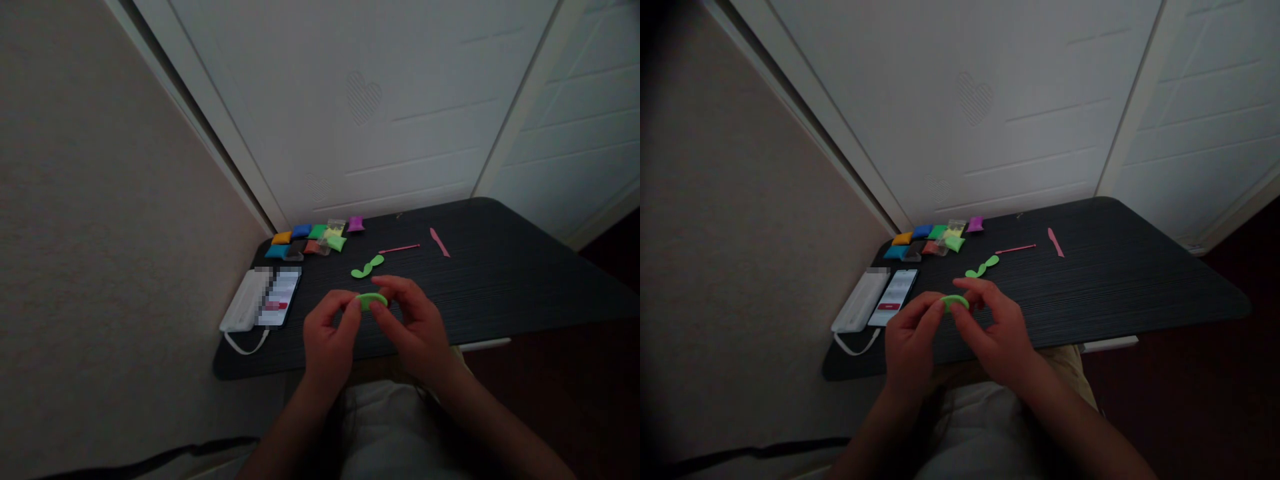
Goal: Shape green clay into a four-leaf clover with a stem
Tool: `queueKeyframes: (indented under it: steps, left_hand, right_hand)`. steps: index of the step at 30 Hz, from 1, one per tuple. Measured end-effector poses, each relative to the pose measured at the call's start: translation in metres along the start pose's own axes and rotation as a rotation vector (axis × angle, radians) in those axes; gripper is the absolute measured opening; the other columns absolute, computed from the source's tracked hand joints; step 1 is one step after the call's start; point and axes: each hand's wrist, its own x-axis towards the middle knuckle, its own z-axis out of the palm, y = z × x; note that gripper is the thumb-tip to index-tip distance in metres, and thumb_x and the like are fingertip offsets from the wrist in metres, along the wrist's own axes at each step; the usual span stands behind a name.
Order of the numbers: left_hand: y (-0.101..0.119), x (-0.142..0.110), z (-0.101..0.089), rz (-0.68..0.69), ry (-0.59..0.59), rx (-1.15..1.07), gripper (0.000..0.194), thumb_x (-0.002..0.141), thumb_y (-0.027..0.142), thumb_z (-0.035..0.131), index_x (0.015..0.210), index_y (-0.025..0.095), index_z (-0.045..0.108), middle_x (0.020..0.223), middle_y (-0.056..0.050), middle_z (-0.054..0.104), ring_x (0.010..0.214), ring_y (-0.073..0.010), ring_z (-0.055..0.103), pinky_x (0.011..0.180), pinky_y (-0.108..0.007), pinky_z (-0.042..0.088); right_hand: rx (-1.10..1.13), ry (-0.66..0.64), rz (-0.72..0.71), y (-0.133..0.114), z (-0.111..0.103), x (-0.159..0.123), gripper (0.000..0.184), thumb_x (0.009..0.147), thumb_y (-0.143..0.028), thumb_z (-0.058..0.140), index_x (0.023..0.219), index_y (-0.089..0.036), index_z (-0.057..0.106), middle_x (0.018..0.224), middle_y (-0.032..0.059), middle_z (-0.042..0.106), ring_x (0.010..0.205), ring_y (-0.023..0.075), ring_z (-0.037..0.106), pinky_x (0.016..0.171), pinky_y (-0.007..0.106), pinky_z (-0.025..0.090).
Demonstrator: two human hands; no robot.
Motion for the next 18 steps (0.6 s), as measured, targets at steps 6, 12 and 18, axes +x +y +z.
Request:
queueKeyframes:
  steps: [6, 12, 18]
  left_hand:
    - [0.000, 0.001, -0.001, -0.028, -0.059, -0.015, 0.016, 0.077, 0.025, 0.047, 0.075, 0.015, 0.058, 0.074, -0.001, 0.059, 0.071, -0.0129, 0.052, 0.067, -0.023, 0.040]
    - [0.000, 0.003, -0.004, -0.053, -0.060, 0.006, 0.016, 0.078, 0.026, 0.046, 0.071, 0.016, 0.057, 0.071, 0.000, 0.057, 0.069, -0.0122, 0.052, 0.067, -0.022, 0.040]
    - [-0.004, 0.004, -0.006, -0.073, -0.126, 0.037, 0.016, 0.077, 0.027, 0.047, 0.071, 0.016, 0.056, 0.069, 0.001, 0.055, 0.068, -0.0117, 0.051, 0.064, -0.022, 0.039]
  right_hand:
    - [-0.010, -0.054, 0.031, 0.000, -0.002, 0.001, 0.019, 0.078, -0.022, 0.050, 0.096, -0.024, 0.054, 0.089, 0.0004, 0.058, 0.081, 0.0128, 0.053, 0.073, 0.026, 0.042]
    - [-0.081, -0.186, 0.001, 0.001, -0.007, 0.005, 0.030, 0.072, -0.021, 0.056, 0.101, -0.024, 0.050, 0.092, 0.0009, 0.057, 0.081, 0.0135, 0.053, 0.072, 0.026, 0.043]
    - [-0.202, -0.216, -0.061, 0.002, -0.013, 0.010, 0.028, 0.069, -0.021, 0.058, 0.097, -0.022, 0.051, 0.090, 0.0019, 0.058, 0.084, 0.0147, 0.053, 0.075, 0.027, 0.043]
